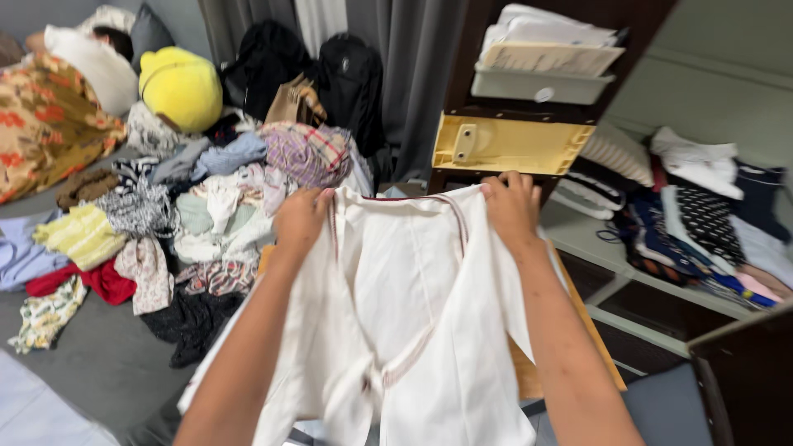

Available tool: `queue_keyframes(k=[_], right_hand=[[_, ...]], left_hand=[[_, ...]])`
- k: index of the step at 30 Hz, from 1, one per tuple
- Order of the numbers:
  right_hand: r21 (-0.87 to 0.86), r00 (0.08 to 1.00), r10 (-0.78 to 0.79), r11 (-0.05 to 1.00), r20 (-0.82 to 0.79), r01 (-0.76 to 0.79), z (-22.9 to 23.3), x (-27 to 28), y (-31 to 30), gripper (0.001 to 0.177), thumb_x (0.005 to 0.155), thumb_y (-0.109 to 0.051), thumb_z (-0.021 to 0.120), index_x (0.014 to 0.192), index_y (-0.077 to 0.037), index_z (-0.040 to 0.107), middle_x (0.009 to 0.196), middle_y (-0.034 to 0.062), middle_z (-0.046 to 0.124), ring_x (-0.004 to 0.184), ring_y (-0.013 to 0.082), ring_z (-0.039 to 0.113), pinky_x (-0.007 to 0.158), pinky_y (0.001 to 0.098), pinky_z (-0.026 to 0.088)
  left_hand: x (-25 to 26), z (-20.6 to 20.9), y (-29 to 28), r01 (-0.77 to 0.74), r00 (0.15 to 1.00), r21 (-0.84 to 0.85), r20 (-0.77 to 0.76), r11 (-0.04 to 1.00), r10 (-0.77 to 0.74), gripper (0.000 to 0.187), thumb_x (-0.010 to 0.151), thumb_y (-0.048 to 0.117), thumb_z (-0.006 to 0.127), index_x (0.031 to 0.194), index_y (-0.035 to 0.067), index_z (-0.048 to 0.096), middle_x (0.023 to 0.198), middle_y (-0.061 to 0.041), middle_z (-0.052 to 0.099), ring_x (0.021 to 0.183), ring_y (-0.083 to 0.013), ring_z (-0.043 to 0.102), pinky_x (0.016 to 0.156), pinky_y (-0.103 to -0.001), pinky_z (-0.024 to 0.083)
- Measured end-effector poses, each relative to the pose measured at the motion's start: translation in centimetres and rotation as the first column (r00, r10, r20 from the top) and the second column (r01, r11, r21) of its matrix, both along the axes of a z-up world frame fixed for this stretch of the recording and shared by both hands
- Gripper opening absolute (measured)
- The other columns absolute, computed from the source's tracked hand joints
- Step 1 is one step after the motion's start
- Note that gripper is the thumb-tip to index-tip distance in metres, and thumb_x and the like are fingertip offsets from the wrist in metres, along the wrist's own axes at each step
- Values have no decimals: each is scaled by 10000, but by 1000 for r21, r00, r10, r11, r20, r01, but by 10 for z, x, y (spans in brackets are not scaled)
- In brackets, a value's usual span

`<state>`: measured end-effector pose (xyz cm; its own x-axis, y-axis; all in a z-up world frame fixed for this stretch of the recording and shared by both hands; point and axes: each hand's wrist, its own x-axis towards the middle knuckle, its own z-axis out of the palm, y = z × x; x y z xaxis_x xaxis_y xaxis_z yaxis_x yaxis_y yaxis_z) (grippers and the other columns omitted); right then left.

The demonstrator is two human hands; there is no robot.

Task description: The person folds several garments one by one on a wooden table and places them into a wardrobe. The items include a white short-sleeved top, a white long-sleeved shirt, a patterned top, and a yellow striped top. Each item is smoothed, folded into a compact rectangle, and stacked in the wardrobe.

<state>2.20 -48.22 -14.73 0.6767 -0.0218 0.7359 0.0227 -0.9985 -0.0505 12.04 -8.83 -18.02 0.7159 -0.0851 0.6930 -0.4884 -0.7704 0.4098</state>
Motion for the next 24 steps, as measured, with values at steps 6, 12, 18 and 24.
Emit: queue_keyframes(k=[6, 12, 18, 24], right_hand=[[127, 932, 157, 984, -326, -121, -186, 55, 13, 423, 872, -206, 700, 1258, -59, 608, 1218, 197, 601, 1130, 406, 541, 993, 469, 476], [297, 746, 143, 952, -650, 76, -218, 34, 34, 339, 938, -325, 653, 1154, -67, 608, 1080, 184, 662, 1026, 383, 662, 862, 490, 555], [186, 554, -65, 905, -830, 384, -226, 79, 22, 531, 931, -446, 655, 1240, -22, 576, 1112, 208, 696, 1034, 394, 694, 875, 501, 560], [90, 600, -55, 974, -798, 208, -256, 110, 0, 276, 855, -270, 650, 1016, -78, 765, 1163, 182, 707, 1065, 370, 707, 885, 485, 567]], left_hand=[[15, -159, -58, 49, 978, -16, -202, 999, -51, 308, 842, 124, 730, 1132, 94, 629, 1084, -228, 600, 1016, -441, 580, 869, -531, 488], [-55, -195, -64, -62, 894, -121, -447, 991, 2, 244, 864, 155, 722, 1029, 29, 596, 1036, -224, 603, 983, -419, 589, 831, -491, 498], [-129, -190, -139, 269, 612, -152, -736, 951, -291, 292, 844, 305, 735, 985, 58, 669, 1080, -164, 682, 1038, -381, 628, 885, -458, 515], [-155, -201, -177, 424, 431, 129, -899, 897, -75, 571, 779, 372, 800, 1164, 7, 588, 1110, -218, 685, 1121, -404, 605, 976, -497, 459]])
